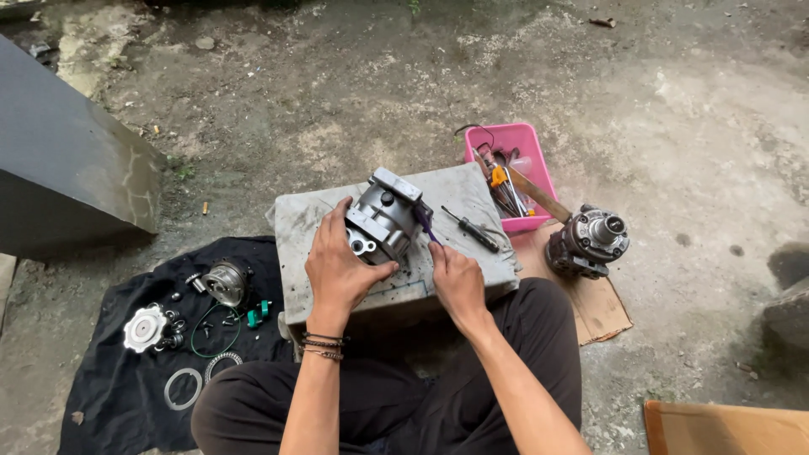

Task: Cleaning an automotive AC compressor with a toothbrush and inspecting its components.

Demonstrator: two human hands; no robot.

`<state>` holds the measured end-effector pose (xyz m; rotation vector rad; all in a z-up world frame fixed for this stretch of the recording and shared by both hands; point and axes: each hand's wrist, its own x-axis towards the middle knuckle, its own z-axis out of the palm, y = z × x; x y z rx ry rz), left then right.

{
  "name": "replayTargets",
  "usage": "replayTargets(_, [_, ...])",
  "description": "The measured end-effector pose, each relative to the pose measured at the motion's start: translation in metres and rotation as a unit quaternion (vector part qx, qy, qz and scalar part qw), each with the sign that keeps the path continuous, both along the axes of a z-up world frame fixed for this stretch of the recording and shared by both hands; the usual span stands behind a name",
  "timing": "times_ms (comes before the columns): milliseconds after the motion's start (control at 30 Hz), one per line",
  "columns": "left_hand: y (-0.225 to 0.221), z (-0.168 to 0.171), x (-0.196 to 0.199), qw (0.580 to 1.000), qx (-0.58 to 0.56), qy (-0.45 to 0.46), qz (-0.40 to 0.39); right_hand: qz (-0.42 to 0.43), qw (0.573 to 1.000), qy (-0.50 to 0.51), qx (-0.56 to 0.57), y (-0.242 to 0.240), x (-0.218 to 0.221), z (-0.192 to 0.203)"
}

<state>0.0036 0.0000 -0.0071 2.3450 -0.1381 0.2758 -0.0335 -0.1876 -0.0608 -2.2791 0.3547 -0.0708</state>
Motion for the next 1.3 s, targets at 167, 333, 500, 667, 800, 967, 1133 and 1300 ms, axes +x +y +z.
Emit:
replayTargets(167, [0.003, -0.002, -0.003, 0.999, -0.026, -0.038, -0.019, 0.006, 0.998, 0.044, -0.042, -0.037, -0.032, -0.014])
replayTargets(333, [0.001, -0.063, -0.006, 0.983, -0.091, -0.153, -0.052, -0.029, 0.998, 0.031, 0.052, -0.057, -0.048, -0.028])
replayTargets(500, [-0.006, -0.096, 0.003, 0.971, -0.166, -0.173, -0.024, -0.029, 0.995, -0.003, 0.097, -0.073, -0.034, -0.06])
replayTargets(667, [-0.004, -0.097, 0.012, 0.971, -0.168, -0.169, -0.02, -0.024, 0.991, 0.007, 0.132, -0.08, -0.028, -0.066])
replayTargets(800, [-0.004, -0.088, 0.018, 0.976, -0.179, -0.124, 0.024, -0.027, 0.987, 0.009, 0.157, -0.085, -0.023, -0.074])
replayTargets(967, [-0.003, -0.005, 0.022, 0.985, -0.161, 0.029, 0.058, -0.03, 0.959, 0.034, 0.28, -0.097, -0.015, -0.098])
replayTargets(1133, [-0.007, 0.078, 0.036, 0.97, 0.034, 0.236, 0.045, -0.021, 0.922, 0.056, 0.384, -0.098, -0.014, -0.09])
replayTargets(1300, [-0.009, 0.052, 0.054, 0.951, 0.198, 0.238, -0.021, -0.027, 0.919, 0.054, 0.389, -0.096, -0.016, -0.077])
